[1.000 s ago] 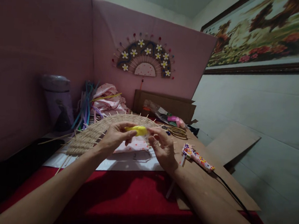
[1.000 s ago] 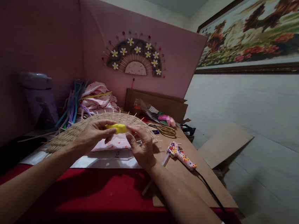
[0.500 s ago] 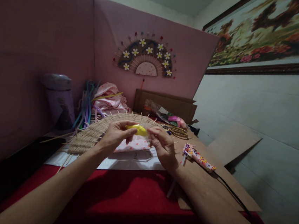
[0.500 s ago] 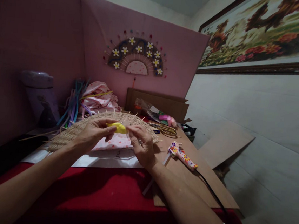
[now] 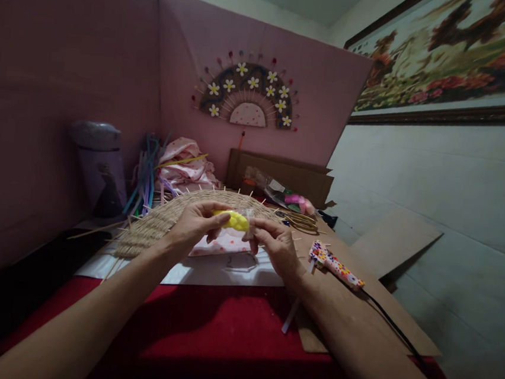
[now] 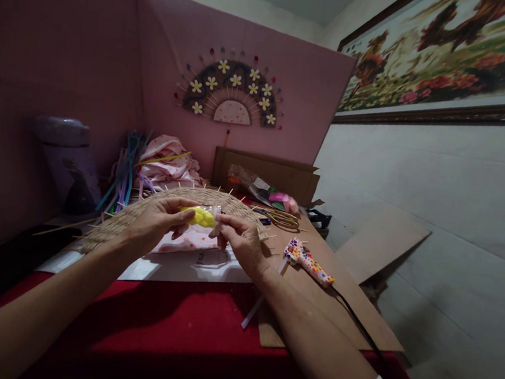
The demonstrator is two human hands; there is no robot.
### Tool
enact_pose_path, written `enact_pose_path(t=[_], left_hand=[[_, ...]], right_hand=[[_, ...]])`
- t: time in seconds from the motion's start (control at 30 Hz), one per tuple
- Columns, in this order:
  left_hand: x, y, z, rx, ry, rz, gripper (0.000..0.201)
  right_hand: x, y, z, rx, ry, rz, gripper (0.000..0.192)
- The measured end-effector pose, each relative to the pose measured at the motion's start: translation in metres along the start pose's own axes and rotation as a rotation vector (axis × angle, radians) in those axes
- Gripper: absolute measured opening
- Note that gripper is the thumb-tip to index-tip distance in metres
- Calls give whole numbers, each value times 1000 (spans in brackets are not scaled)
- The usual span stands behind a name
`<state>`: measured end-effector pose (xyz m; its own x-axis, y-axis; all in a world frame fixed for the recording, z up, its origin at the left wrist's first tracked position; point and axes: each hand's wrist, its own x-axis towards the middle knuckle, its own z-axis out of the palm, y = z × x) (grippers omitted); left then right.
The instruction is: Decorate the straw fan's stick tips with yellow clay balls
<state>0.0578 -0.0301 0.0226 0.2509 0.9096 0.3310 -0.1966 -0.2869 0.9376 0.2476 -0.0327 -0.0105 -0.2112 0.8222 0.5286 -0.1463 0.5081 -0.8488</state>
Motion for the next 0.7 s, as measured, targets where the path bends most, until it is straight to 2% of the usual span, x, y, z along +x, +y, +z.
enact_pose_path(t=[0.3, 0.7], left_hand=[[0, -1, -1, 30, 33, -1, 35], [-2, -3, -2, 94, -87, -116, 27]], right_hand=[[-2, -1, 6, -76, -1, 36, 30], [-4, 11, 3, -162, -38, 111, 26]])
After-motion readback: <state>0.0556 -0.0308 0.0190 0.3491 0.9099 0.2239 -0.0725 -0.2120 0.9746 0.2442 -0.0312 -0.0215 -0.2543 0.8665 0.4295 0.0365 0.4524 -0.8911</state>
